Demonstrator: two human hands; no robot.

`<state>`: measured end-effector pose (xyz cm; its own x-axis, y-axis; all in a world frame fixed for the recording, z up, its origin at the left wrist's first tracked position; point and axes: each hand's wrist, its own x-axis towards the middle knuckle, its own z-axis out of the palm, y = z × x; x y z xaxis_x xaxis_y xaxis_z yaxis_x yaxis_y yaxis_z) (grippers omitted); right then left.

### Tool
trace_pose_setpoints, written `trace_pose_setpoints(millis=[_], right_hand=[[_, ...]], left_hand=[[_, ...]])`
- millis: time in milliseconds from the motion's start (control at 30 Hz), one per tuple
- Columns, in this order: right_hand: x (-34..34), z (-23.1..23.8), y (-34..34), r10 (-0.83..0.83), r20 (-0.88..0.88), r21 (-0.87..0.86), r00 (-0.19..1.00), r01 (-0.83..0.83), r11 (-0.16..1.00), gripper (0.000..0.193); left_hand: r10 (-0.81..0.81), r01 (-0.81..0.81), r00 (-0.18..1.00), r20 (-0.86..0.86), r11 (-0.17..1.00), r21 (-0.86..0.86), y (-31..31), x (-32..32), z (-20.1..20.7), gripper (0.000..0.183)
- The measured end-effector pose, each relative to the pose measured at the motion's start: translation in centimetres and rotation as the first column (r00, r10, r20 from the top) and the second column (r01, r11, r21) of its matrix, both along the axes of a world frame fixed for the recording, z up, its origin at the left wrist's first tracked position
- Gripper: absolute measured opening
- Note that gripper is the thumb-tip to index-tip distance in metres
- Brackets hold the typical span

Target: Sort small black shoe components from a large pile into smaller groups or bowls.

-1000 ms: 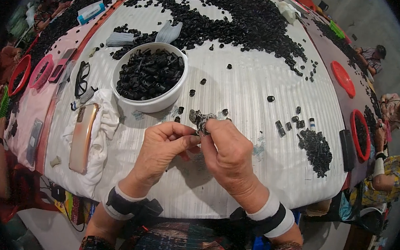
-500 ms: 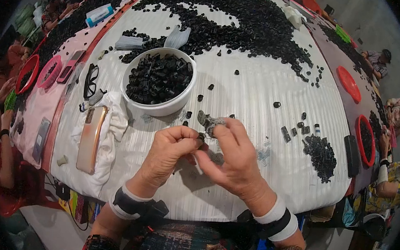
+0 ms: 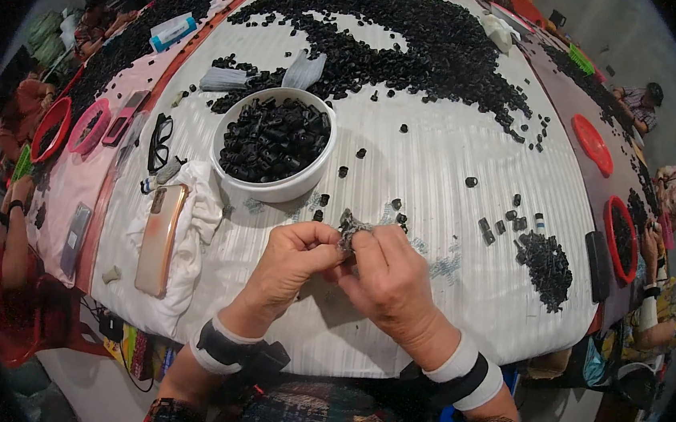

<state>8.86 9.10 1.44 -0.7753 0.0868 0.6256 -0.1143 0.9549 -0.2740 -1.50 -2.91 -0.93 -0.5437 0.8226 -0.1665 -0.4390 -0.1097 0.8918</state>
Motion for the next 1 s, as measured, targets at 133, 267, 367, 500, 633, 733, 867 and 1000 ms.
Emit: trace_pose_setpoints(millis=[133, 267, 367, 500, 633, 733, 867, 1000], right_hand=[[-0.1, 0.2, 0.4, -0.011, 0.015, 0.016, 1.0, 0.01, 1.0, 0.03], [0.1, 0.4, 0.8, -0.018, 0.032, 0.03, 0.999, 0.017, 0.999, 0.028], [0.1, 0.4, 1.0, -0.014, 0.023, 0.041, 1.0, 0.013, 0.999, 0.027], [0.0, 0.0, 1.0, 0.011, 0.001, 0.056, 1.0, -0.011, 0.998, 0.024], [-0.1, -0.8, 0.8, 0.019, -0.011, 0.057, 1.0, -0.018, 0.998, 0.023], [-0.1, -0.4, 0.8, 0.005, -0.005, 0.018, 1.0, -0.005, 1.0, 0.024], [-0.3, -0.1, 1.3, 0.023, -0.025, 0.023, 0.999, -0.022, 0.999, 0.025], [-0.3, 0.0, 1.1, 0.04, -0.014, 0.01, 0.999, -0.04, 0.999, 0.027]], left_hand=[[0.009, -0.01, 1.0, -0.018, 0.999, -0.033, 0.1, 0.1, -0.2, 0.018], [-0.013, 0.012, 1.0, -0.014, 0.999, -0.033, 0.1, 0.0, -0.3, 0.019], [-0.021, 0.021, 0.999, 0.044, 1.0, -0.018, 0.2, 0.1, -0.2, 0.018], [-0.005, 0.004, 0.998, 0.061, 1.0, 0.012, 0.0, 0.1, -0.3, 0.016], [-0.024, 0.024, 0.996, 0.088, 1.0, -0.004, -0.1, -0.2, -0.7, 0.015], [-0.021, 0.022, 0.991, 0.136, 1.0, -0.01, 0.1, -0.2, -0.3, 0.016], [-0.028, 0.024, 0.982, 0.186, 0.999, 0.025, 0.1, -0.3, 0.1, 0.017], [-0.045, 0.043, 0.994, 0.103, 0.999, 0.022, 0.0, -0.3, -0.5, 0.017]])
